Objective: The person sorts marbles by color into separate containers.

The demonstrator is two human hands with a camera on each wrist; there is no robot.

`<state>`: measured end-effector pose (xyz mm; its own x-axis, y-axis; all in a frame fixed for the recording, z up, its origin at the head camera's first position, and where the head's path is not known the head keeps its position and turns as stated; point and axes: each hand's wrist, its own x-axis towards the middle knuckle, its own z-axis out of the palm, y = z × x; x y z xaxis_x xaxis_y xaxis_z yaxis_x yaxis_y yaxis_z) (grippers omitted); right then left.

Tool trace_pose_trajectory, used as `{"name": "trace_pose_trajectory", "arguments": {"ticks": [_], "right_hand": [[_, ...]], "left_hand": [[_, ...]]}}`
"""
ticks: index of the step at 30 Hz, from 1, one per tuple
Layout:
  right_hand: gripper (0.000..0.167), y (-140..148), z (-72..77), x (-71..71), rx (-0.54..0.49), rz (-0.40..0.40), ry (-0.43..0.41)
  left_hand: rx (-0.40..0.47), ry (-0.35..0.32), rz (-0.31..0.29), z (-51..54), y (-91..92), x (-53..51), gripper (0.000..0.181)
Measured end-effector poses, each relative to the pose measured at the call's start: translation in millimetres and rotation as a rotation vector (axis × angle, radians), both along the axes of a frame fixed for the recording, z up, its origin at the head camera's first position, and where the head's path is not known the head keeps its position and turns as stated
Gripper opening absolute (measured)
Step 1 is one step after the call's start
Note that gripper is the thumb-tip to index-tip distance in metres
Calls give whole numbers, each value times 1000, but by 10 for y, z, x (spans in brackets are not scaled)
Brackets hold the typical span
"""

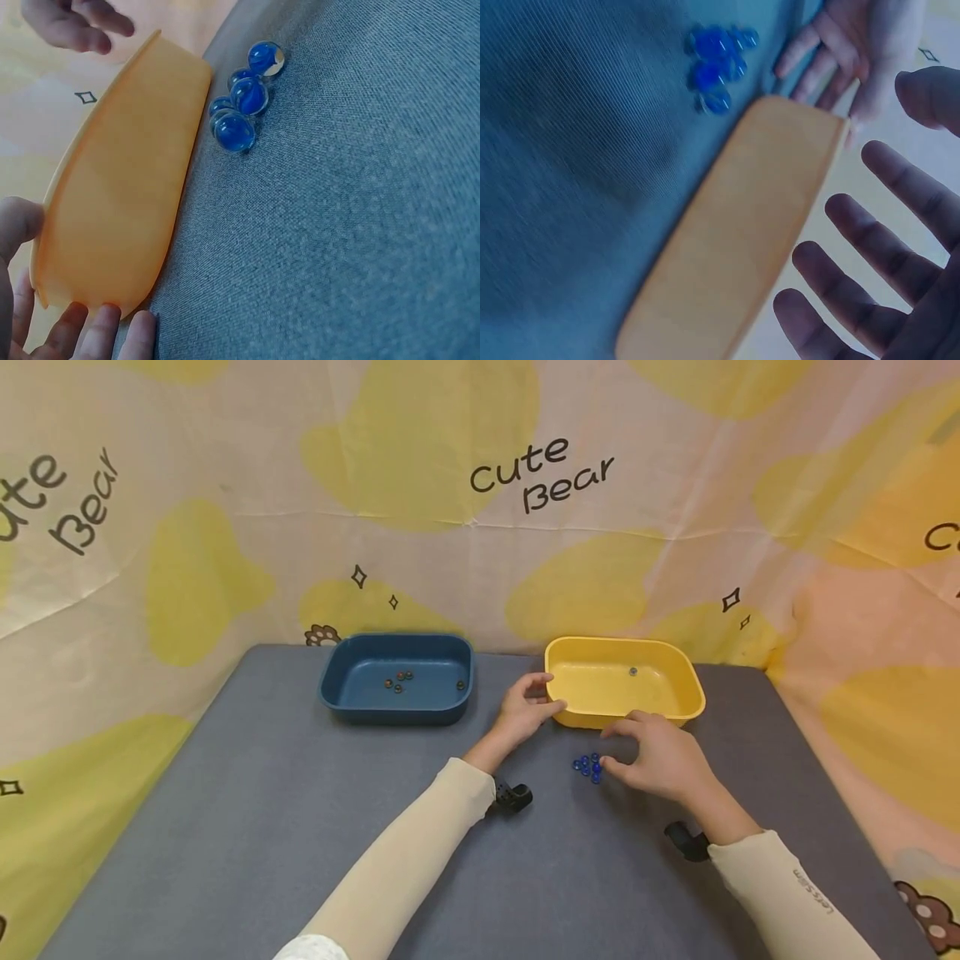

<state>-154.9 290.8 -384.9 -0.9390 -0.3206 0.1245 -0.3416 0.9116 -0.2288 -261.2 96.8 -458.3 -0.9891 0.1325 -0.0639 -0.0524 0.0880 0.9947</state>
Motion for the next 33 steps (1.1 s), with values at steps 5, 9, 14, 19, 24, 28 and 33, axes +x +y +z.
{"name": "trace_pose_trajectory", "arguments": {"ticks": [5, 9, 14, 19, 24, 28, 33], "right_hand": [[28, -45, -122, 78, 2, 11, 0], [25, -64, -197, 102, 6, 23, -2], [22, -75, -266, 111, 19, 7, -21], [21, -71, -348, 102, 33, 0, -32], [19, -70, -399, 91, 36, 11, -27], [17, -72, -411, 85, 40, 18, -25], [16, -73, -430, 75, 39, 18, -25]], "left_hand": [[0, 5, 2, -8, 4, -2, 44], [2, 1, 2, -8, 4, 3, 44], [2, 2, -4, 0, -2, 10, 46], [1, 6, -5, 4, -1, 10, 47], [4, 7, -3, 4, -3, 10, 47], [11, 1, -2, 10, -4, 17, 46], [16, 1, -5, 7, -6, 18, 45]]}}
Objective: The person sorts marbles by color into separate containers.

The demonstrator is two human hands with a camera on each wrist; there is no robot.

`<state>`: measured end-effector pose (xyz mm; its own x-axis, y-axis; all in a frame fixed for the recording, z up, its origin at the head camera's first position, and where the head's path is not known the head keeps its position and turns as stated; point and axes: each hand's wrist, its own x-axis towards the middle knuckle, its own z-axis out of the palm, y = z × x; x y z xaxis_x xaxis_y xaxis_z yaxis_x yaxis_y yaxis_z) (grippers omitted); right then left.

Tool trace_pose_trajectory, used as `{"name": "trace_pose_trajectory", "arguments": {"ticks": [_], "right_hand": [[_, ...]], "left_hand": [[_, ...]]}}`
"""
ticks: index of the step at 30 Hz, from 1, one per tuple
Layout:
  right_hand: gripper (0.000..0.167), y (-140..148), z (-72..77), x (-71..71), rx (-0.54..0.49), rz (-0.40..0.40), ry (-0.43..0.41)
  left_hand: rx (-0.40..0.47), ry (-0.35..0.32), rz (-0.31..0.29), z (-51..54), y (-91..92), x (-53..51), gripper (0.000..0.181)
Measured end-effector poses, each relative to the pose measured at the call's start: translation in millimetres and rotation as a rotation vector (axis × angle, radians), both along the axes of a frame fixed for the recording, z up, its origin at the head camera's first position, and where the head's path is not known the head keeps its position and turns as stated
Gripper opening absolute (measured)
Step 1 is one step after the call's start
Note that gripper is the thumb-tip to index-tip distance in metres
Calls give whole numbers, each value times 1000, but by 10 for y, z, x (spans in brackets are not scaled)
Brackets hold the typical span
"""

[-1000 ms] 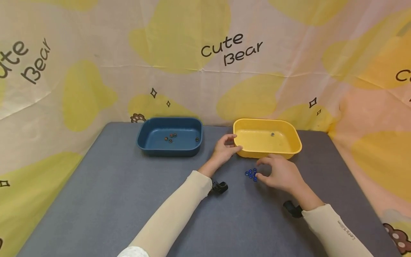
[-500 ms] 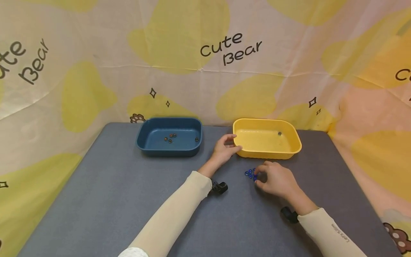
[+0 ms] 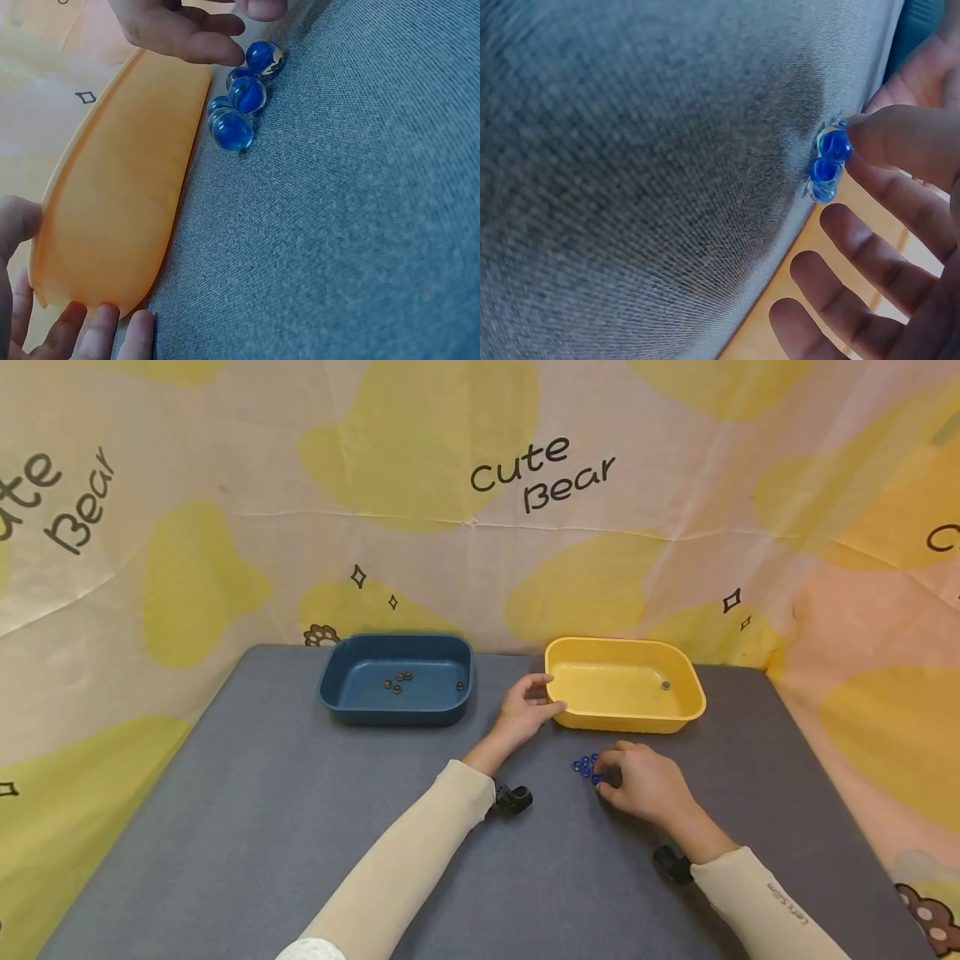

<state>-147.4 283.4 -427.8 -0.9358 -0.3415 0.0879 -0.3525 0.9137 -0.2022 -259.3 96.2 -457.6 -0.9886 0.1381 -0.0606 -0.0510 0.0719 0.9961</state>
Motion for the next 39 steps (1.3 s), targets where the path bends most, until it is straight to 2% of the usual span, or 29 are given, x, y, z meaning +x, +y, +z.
{"name": "trace_pose_trajectory", "arguments": {"ticks": [12, 27, 33, 39], "right_hand": [[16, -5, -33, -30, -9, 3, 7], [15, -25, -89, -59, 27, 25, 42], [14, -28, -33, -48, 15, 28, 59], [13, -23, 99, -48, 2, 18, 87]], "left_hand": [[-2, -15, 0, -1, -3, 11, 41], [11, 16, -8, -11, 2, 12, 44], [0, 11, -8, -5, 1, 9, 45], [12, 7, -12, 7, -1, 9, 44]]}}
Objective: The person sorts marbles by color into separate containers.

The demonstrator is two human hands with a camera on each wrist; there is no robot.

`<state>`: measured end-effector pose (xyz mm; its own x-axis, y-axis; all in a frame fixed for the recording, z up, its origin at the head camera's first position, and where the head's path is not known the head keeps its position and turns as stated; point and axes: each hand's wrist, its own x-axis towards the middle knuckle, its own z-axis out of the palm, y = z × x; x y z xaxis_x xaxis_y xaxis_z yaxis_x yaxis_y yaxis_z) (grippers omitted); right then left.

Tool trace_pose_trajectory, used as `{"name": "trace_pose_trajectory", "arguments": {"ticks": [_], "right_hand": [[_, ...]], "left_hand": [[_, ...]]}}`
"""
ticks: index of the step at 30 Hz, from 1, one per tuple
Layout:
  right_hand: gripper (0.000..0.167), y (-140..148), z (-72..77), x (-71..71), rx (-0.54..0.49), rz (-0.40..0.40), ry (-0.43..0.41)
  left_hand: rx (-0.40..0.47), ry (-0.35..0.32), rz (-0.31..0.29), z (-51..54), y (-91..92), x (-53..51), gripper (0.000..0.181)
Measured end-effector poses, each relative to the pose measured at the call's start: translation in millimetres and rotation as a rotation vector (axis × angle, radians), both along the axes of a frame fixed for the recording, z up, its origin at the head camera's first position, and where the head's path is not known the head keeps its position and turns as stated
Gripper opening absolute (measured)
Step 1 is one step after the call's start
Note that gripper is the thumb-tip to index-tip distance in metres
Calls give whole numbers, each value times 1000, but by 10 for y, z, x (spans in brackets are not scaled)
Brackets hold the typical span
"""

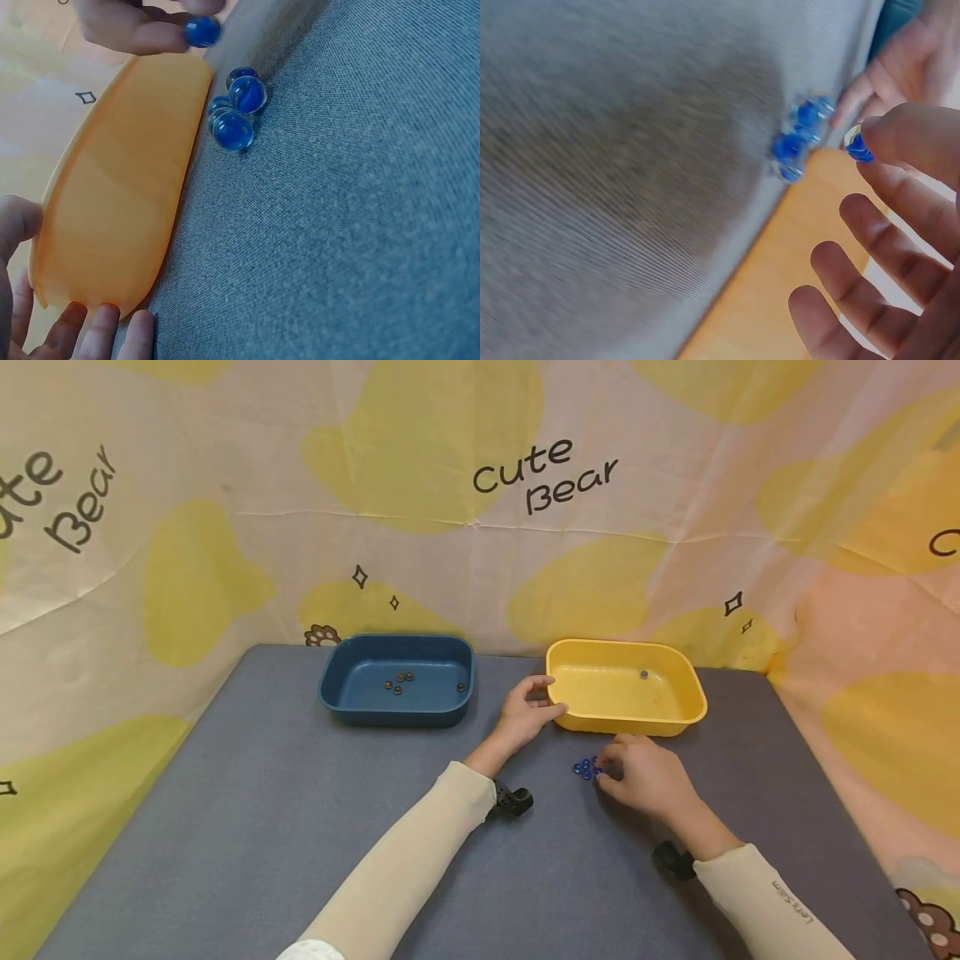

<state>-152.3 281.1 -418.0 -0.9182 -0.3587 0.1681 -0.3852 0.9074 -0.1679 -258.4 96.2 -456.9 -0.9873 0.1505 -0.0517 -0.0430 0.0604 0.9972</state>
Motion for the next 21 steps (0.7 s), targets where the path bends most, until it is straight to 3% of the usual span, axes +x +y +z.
{"name": "trace_pose_trajectory", "arguments": {"ticks": [21], "right_hand": [[10, 53, 517, -230, -30, 22, 87]], "left_hand": [[-2, 1, -5, -18, -3, -11, 43]]}}
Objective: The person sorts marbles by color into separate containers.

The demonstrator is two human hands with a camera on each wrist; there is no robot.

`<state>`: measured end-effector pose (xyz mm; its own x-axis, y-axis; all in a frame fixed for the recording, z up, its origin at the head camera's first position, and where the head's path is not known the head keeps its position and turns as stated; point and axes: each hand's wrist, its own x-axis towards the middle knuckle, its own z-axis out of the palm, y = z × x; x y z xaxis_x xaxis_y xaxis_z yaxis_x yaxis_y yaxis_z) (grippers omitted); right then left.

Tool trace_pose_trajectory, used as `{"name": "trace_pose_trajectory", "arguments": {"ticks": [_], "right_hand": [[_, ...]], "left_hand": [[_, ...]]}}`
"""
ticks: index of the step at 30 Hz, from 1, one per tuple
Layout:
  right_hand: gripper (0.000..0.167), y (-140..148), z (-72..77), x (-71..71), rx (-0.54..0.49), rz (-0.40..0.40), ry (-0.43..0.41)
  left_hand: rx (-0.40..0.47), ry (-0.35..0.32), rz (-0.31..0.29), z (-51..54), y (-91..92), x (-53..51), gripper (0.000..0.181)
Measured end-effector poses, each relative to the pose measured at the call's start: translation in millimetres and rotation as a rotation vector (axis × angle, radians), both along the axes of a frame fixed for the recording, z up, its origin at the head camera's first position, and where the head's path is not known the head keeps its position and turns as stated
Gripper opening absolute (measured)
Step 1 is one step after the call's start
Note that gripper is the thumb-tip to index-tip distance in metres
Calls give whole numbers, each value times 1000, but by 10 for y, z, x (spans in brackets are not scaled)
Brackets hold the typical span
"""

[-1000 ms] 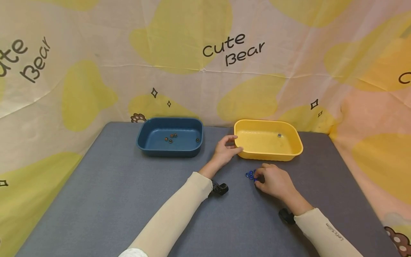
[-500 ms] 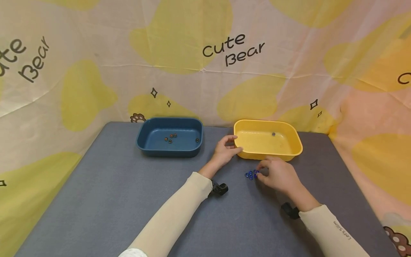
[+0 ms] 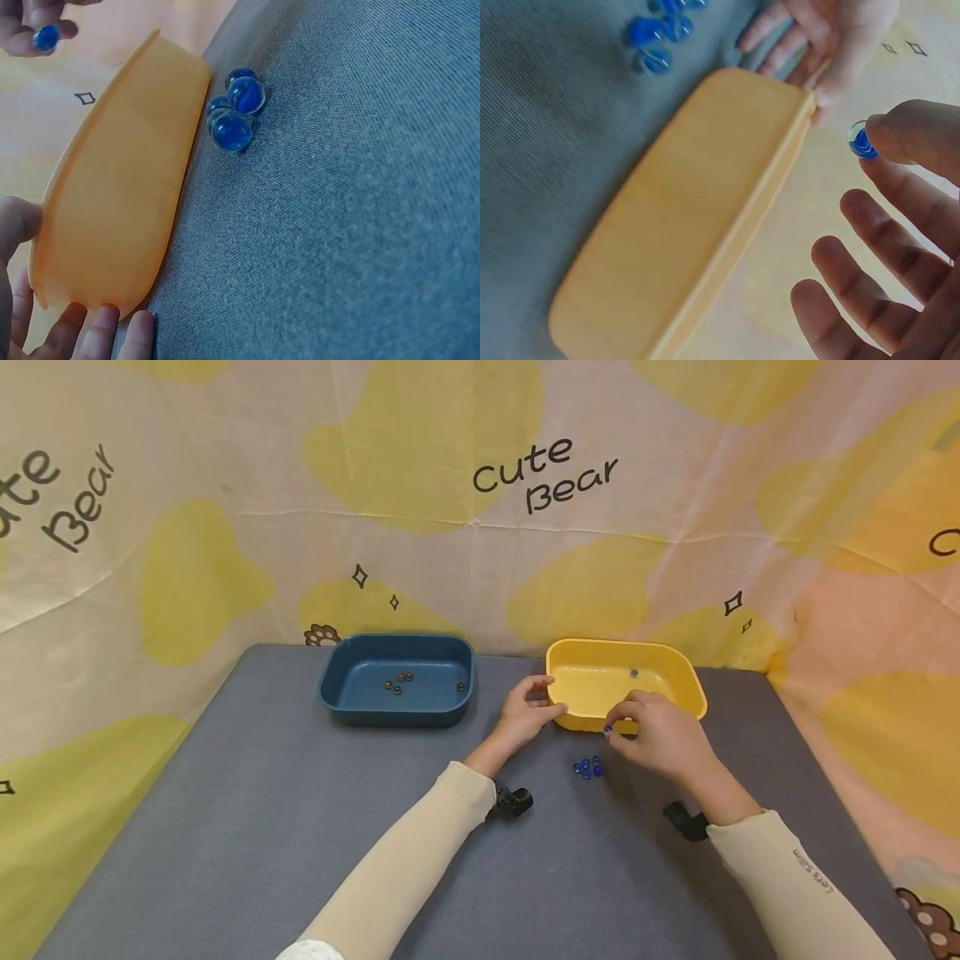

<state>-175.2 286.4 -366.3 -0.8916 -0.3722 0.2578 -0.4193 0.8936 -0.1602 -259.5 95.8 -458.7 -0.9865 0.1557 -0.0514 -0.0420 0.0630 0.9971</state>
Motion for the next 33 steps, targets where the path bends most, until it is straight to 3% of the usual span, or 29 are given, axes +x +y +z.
{"name": "trace_pose_trajectory", "arguments": {"ticks": [10, 15, 22, 33], "right_hand": [[9, 40, 221, -221, -18, -48, -37], [12, 57, 261, -348, -28, -78, -68], [14, 96, 202, -577, -42, -96, -105], [16, 133, -11, -888, -21, -101, -135]], "left_hand": [[-6, 4, -4, 5, -7, -14, 43], [-6, 7, -4, 18, -9, -8, 43], [2, 6, -3, 25, -14, -12, 43], [-10, 6, -1, -7, 3, -6, 43]]}}
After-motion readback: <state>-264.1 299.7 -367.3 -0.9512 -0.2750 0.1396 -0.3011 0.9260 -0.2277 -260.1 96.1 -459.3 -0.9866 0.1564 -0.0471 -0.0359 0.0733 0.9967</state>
